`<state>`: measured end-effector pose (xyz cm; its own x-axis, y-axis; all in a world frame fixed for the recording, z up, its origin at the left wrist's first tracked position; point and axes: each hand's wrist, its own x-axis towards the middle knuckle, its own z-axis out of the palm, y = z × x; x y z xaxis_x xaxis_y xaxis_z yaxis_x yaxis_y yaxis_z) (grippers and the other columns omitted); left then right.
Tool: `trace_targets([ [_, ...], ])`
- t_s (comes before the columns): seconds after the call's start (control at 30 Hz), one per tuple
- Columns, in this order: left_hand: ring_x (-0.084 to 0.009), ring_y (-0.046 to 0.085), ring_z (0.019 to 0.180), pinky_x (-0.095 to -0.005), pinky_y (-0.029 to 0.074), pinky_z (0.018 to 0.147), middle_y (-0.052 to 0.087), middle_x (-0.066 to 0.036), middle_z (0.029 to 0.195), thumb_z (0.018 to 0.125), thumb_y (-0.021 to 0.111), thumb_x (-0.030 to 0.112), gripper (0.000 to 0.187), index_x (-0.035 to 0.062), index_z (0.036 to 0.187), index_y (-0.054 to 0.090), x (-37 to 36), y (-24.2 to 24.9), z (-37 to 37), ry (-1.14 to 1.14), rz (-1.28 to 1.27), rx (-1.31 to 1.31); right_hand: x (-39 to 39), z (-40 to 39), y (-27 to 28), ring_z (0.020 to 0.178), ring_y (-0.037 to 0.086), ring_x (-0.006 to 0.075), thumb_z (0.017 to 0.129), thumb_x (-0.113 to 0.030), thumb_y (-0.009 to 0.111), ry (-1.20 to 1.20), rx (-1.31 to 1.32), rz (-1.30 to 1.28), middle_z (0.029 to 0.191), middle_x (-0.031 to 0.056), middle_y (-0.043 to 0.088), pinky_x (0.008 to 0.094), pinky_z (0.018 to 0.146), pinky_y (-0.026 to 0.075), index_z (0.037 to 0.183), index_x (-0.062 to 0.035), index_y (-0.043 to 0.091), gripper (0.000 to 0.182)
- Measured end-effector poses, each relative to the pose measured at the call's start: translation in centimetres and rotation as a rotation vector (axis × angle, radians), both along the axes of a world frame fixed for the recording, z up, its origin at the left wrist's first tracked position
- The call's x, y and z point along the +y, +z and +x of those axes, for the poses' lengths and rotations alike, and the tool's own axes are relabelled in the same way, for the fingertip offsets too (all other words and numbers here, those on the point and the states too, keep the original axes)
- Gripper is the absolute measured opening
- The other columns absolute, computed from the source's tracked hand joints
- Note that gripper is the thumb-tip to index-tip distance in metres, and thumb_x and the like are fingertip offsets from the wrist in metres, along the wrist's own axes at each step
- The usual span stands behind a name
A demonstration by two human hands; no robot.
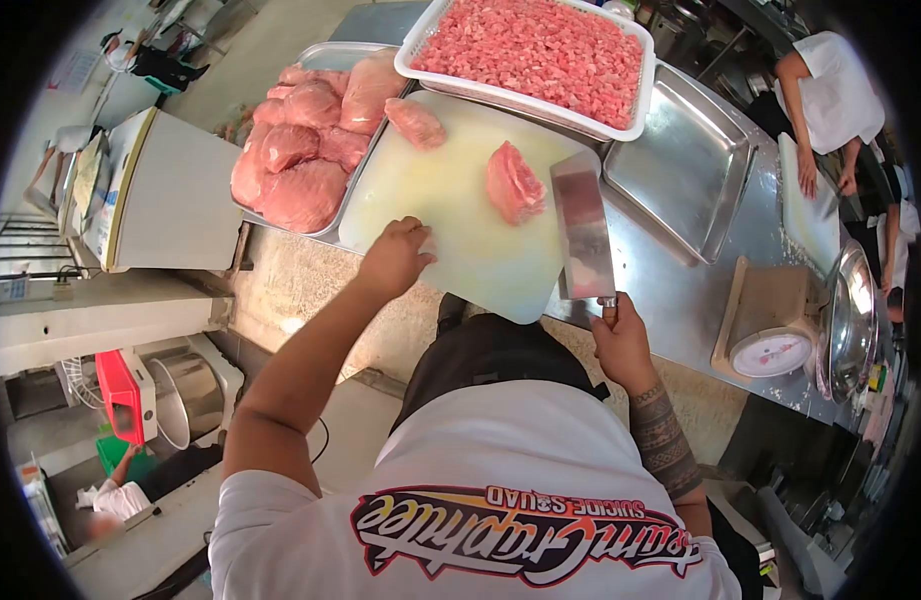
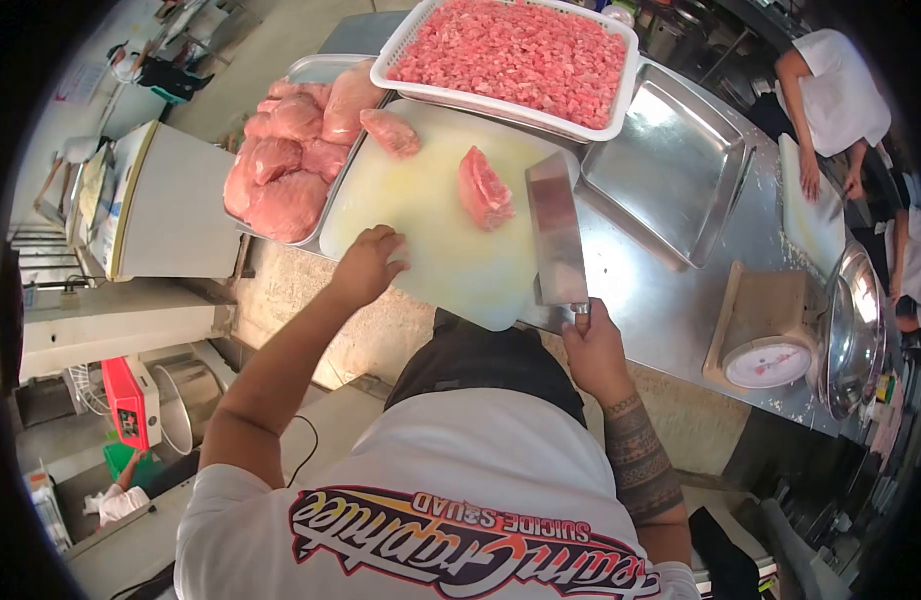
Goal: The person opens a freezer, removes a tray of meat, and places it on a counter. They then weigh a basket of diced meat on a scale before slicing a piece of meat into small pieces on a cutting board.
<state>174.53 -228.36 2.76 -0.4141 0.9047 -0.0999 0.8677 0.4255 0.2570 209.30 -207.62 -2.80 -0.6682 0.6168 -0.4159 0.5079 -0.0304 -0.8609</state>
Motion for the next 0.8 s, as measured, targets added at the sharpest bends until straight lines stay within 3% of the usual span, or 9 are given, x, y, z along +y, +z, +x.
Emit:
trace_targets([
  [0.17,-0.0412,0.069,0.099,-0.0493,0.057,0.089,0.067,-0.020,0.107,0.090,0.071,0.012,0.022,-0.0007,0.108,0.069,1.6,-2.5,1.8,0.233,-0.018,0.022,0.3,-0.1,1.4,0.097,0.071,0.0408,0.096,-0.012,0.063,0.008,-0.047,-0.041,0.102,0.0250,0.071,0.0452,0.086,0.055,0.119,0.0015,0.055,0.028],
  [0.37,-0.0419,0.070,0.090,-0.0517,0.057,0.083,0.068,-0.024,0.099,0.092,0.062,0.012,0.013,-0.0003,0.096,0.064,2.6,-4.0,0.7,0.234,-0.154,0.148,-0.1,-0.2,1.8,0.097,0.069,0.0476,0.096,-0.013,0.062,0.076,-0.067,0.095,0.102,0.0278,0.070,0.0502,0.084,0.055,0.122,0.0010,0.052,0.031],
  [0.47,-0.0428,0.071,0.087,-0.0495,0.058,0.077,0.070,-0.026,0.096,0.086,0.066,0.011,0.015,0.0005,0.097,0.067,3.3,-4.2,-0.9,0.200,-0.148,0.072,-0.7,0.0,1.7,0.094,0.069,0.0491,0.096,-0.015,0.062,0.056,-0.114,0.075,0.097,0.0283,0.070,0.0536,0.081,0.054,0.122,0.0008,0.052,0.032],
  [0.57,-0.0327,0.072,0.082,-0.0411,0.058,0.072,0.072,-0.023,0.091,0.082,0.069,0.009,0.016,0.0014,0.096,0.069,5.3,-1.6,-3.7,0.036,-0.114,-0.119,-1.7,0.3,1.7,0.092,0.068,0.0502,0.096,-0.016,0.062,0.031,-0.103,0.108,0.094,0.0287,0.070,0.0556,0.080,0.054,0.122,0.0016,0.051,0.033],
  [0.63,-0.0202,0.071,0.080,-0.0329,0.056,0.071,0.072,-0.014,0.087,0.080,0.072,0.006,0.016,0.0022,0.095,0.071,9.6,3.0,-4.7,0.224,-0.120,-0.462,-2.2,0.3,1.3,0.091,0.068,0.0506,0.095,-0.015,0.061,0.022,-0.106,0.098,0.093,0.0296,0.069,0.0562,0.079,0.053,0.123,0.0019,0.051,0.034],
  [0.7,-0.0241,0.072,0.074,-0.0361,0.055,0.061,0.076,-0.012,0.095,0.079,0.077,0.006,0.028,0.0019,0.107,0.074,13.6,6.2,-6.7,0.159,0.154,-0.692,-2.1,0.1,1.8,0.090,0.068,0.0513,0.095,-0.014,0.061,0.015,-0.104,0.100,0.093,0.0311,0.069,0.0571,0.078,0.053,0.120,0.0024,0.050,0.032],
  [0.77,-0.0231,0.073,0.074,-0.0331,0.054,0.057,0.075,-0.012,0.112,0.081,0.076,0.005,0.043,0.0018,0.123,0.069,17.2,10.1,-7.0,0.287,0.227,-0.724,-2.1,0.1,1.9,0.090,0.068,0.0517,0.095,-0.013,0.061,0.002,-0.121,0.066,0.093,0.0313,0.068,0.0573,0.077,0.053,0.118,0.0026,0.050,0.030],
  [0.8,-0.0242,0.071,0.087,-0.0349,0.055,0.069,0.073,-0.014,0.117,0.081,0.077,0.005,0.048,0.0028,0.127,0.067,18.0,11.6,-6.7,0.191,0.224,-0.573,-2.1,0.0,1.9,0.089,0.068,0.0515,0.095,-0.013,0.061,0.000,-0.110,0.082,0.092,0.0311,0.068,0.0570,0.077,0.053,0.117,0.0027,0.050,0.030],
])
